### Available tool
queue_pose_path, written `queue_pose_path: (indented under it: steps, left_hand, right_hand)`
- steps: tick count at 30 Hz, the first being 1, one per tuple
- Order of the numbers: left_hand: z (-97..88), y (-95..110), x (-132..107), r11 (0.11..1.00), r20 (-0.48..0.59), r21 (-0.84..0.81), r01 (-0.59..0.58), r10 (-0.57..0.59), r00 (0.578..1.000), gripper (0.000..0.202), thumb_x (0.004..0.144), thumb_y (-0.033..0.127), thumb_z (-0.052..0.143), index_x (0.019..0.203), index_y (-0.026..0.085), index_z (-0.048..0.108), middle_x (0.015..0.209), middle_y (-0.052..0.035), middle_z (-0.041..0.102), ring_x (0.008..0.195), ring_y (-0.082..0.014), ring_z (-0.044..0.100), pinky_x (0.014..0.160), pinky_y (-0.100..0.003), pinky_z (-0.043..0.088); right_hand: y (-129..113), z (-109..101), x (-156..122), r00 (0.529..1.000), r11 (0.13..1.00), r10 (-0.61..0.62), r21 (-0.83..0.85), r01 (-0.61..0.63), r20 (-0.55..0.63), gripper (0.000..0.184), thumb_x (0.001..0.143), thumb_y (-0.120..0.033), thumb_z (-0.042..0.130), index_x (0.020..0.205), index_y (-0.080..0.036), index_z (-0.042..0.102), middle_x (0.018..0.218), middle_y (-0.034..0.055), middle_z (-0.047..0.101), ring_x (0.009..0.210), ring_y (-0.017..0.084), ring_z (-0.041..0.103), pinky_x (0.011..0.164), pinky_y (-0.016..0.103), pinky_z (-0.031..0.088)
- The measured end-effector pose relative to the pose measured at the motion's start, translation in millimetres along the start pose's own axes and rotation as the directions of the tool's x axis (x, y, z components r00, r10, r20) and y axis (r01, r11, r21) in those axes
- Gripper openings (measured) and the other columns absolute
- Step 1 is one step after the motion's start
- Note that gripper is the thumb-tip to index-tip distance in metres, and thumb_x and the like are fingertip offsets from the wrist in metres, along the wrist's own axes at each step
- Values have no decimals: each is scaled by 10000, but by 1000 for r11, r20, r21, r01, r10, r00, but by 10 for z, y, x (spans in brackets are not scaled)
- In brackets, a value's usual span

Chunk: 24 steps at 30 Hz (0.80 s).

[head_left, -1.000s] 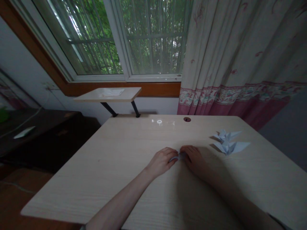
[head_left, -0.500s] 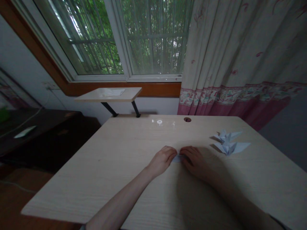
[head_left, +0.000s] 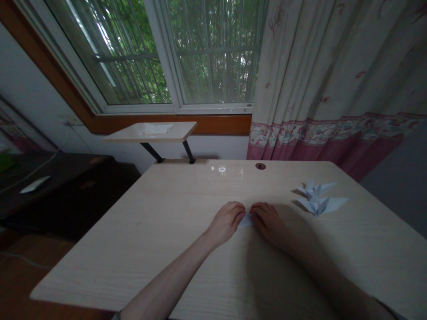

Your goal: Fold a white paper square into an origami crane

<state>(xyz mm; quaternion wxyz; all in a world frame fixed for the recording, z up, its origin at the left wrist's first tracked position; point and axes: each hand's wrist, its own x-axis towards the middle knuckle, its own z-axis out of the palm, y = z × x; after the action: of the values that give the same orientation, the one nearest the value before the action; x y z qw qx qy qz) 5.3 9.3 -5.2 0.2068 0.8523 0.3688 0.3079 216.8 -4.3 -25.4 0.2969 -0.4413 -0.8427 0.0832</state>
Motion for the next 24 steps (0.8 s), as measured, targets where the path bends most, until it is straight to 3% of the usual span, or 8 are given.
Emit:
queue_pose_path:
  steps: [7,13,24]
  left_hand:
    - [-21,0,5,985,-24,110,131,-129,991,121,977,235,530,1054,182,607,1023,-60,650,983,-218,573,893,-365,466]
    - [-64,53,13,957,21,239,165,-175,984,125,935,288,613,1037,220,639,1079,-36,648,1026,-233,550,902,-385,430]
    - [-37,38,2,969,13,201,144,-150,989,158,917,295,654,1015,192,586,1022,-44,647,979,-240,558,861,-393,427]
  right_hand:
    - [49,62,-6,995,990,97,-103,-97,-5,206,938,-148,427,1054,-206,586,1036,87,660,982,226,603,914,418,482]
    - [33,22,-2,997,989,78,-125,-77,-2,221,944,-168,442,1075,-214,615,1073,92,644,1027,236,570,935,441,468]
    - [20,8,0,995,993,84,-78,-88,-45,195,895,-90,484,989,-206,610,983,81,621,958,239,555,864,430,490]
